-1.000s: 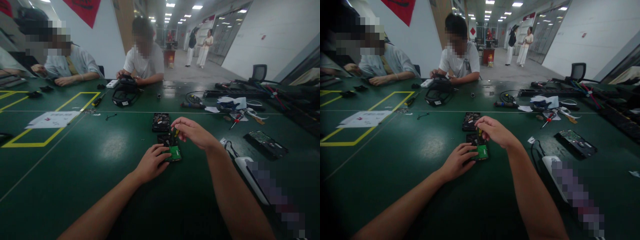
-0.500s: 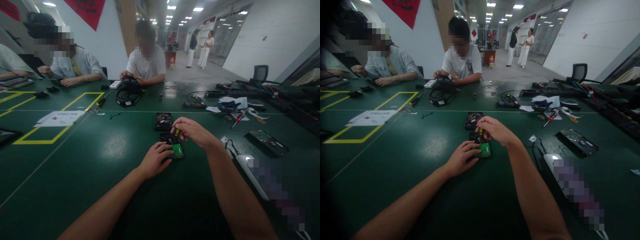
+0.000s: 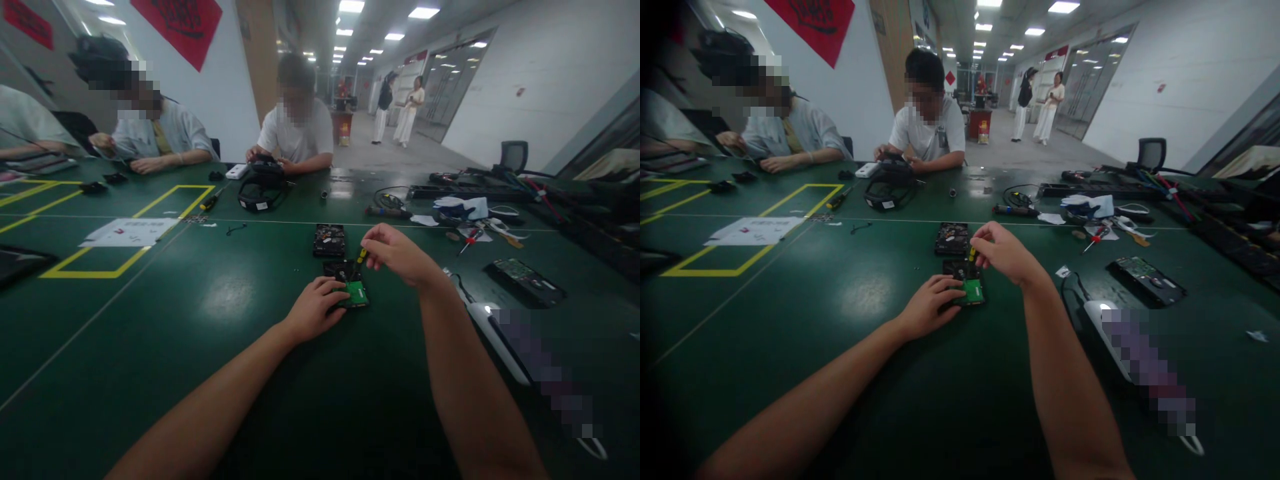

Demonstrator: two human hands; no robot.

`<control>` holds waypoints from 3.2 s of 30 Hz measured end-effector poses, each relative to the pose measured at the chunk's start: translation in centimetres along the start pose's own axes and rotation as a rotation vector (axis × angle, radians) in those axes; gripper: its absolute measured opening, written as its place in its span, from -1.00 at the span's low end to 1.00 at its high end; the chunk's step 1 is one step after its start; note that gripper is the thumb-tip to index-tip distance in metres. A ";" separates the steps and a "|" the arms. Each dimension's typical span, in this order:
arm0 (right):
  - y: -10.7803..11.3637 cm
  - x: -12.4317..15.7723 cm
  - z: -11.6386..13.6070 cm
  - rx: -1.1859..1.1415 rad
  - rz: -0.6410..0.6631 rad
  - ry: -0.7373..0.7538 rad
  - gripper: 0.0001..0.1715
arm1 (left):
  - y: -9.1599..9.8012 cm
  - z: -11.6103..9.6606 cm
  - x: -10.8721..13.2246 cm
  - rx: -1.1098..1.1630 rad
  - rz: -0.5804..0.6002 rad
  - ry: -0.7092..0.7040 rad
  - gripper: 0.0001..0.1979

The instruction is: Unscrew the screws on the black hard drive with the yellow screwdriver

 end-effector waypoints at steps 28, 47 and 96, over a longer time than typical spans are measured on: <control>-0.6 2.5 4.1 0.560 -0.112 0.515 -0.84 | 0.1 0.1 0.1 0.025 -0.011 -0.017 -0.63; 0.3 2.3 3.6 0.781 -0.221 0.493 -0.86 | 0.1 0.2 0.2 -0.005 0.012 -0.016 -0.63; -0.9 2.3 3.5 0.614 -0.157 0.501 -0.81 | 0.2 -0.2 0.0 0.015 0.005 -0.011 -0.65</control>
Point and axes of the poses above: each hand's wrist, its own x-axis away from the middle knuckle, its own y-axis out of the back of the hand, z = x × y, the point moved 4 cm from there along -x, towards the middle knuckle, and after that the axes turned 15 degrees about -z, right-handed, at the moved point
